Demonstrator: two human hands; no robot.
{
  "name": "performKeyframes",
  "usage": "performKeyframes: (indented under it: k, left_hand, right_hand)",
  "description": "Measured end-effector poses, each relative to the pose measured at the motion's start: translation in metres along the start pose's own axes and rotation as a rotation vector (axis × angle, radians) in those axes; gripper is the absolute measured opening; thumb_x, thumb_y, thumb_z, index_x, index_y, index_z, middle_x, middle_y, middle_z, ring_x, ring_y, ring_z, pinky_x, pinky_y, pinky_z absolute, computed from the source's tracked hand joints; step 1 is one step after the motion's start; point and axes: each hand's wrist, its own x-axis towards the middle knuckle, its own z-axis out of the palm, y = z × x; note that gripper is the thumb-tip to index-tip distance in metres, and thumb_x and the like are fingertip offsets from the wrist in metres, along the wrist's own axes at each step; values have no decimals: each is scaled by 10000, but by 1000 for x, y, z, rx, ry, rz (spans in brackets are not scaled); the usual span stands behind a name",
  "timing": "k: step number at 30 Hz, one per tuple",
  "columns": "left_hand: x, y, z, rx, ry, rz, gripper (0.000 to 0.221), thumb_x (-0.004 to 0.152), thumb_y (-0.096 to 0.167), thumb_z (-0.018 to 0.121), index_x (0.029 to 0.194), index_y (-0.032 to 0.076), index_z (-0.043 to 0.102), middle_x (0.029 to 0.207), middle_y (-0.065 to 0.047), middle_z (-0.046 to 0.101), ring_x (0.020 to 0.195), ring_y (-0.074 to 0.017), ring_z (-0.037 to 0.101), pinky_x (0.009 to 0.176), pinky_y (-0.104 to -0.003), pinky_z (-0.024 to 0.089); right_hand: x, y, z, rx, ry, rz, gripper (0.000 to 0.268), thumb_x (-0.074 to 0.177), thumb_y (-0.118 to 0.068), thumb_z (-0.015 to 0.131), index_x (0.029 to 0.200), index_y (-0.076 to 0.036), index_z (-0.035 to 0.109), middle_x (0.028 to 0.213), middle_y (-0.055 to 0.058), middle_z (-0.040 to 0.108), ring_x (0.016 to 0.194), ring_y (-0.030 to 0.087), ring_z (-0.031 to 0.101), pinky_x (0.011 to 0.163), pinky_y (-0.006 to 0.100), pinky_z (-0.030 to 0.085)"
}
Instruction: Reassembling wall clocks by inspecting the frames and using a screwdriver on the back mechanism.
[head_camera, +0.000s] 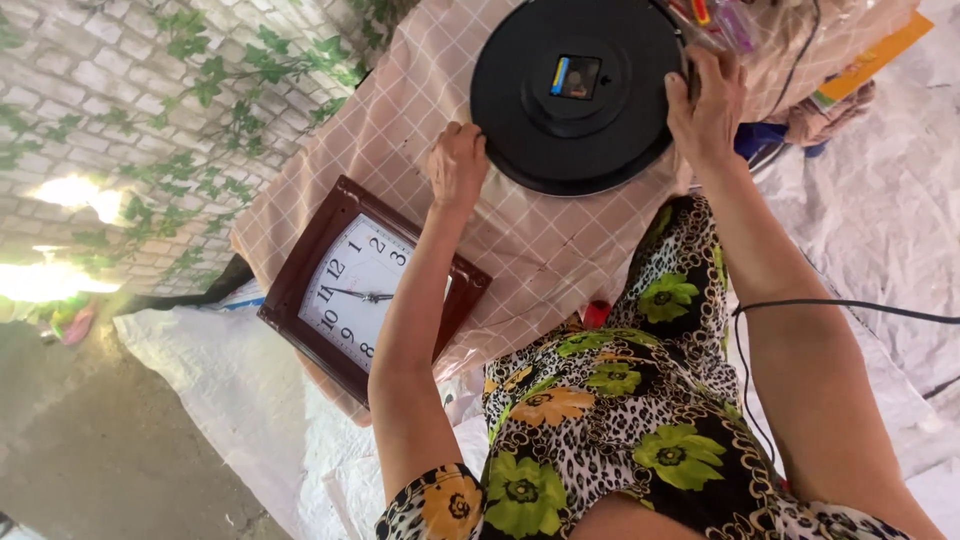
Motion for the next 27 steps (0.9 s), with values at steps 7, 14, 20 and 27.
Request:
performKeyframes:
  k: [7, 14, 20, 27]
  left_hand:
    - [4, 4, -4, 56, -110, 76, 10, 913, 42, 610, 923, 44, 612, 902, -107, 588, 816, -296, 627, 754, -429, 542]
    - [1, 1, 4, 167, -140, 194, 50, 929, 28, 567, 949, 59, 533, 909, -117, 584, 856, -305, 607, 803, -447, 533]
    - [-1, 7, 17, 72, -160, -121, 59, 996, 114, 557, 988, 55, 563, 809, -132, 648, 744, -346, 668, 663, -484, 512]
    - [15, 1, -19, -110, -66, -32, 255, 839, 27, 701, 1075, 107, 759, 925, -53, 696, 736, -241, 678, 623, -341, 525]
  right_hand:
    - [-2, 15, 22, 7, 23, 187, 292, 1024, -208, 677, 1275, -65, 723, 1178, 128, 565, 1102, 318, 517, 960, 460, 357]
    - [3, 1, 16, 60, 55, 208, 324, 1021, -219, 659, 1274, -35, 745, 1183, 133, 575, 1091, 330, 520, 982, 459, 355]
    - [0, 9, 20, 83, 64, 205, 312, 1010, -182, 682, 1274, -31, 753, 1191, 133, 576, 1102, 314, 514, 991, 444, 340]
    - [-2, 14, 24, 71, 102, 193, 296, 1040, -242, 682, 1255, -57, 766, 1139, 114, 557, 1049, 300, 507, 970, 437, 344]
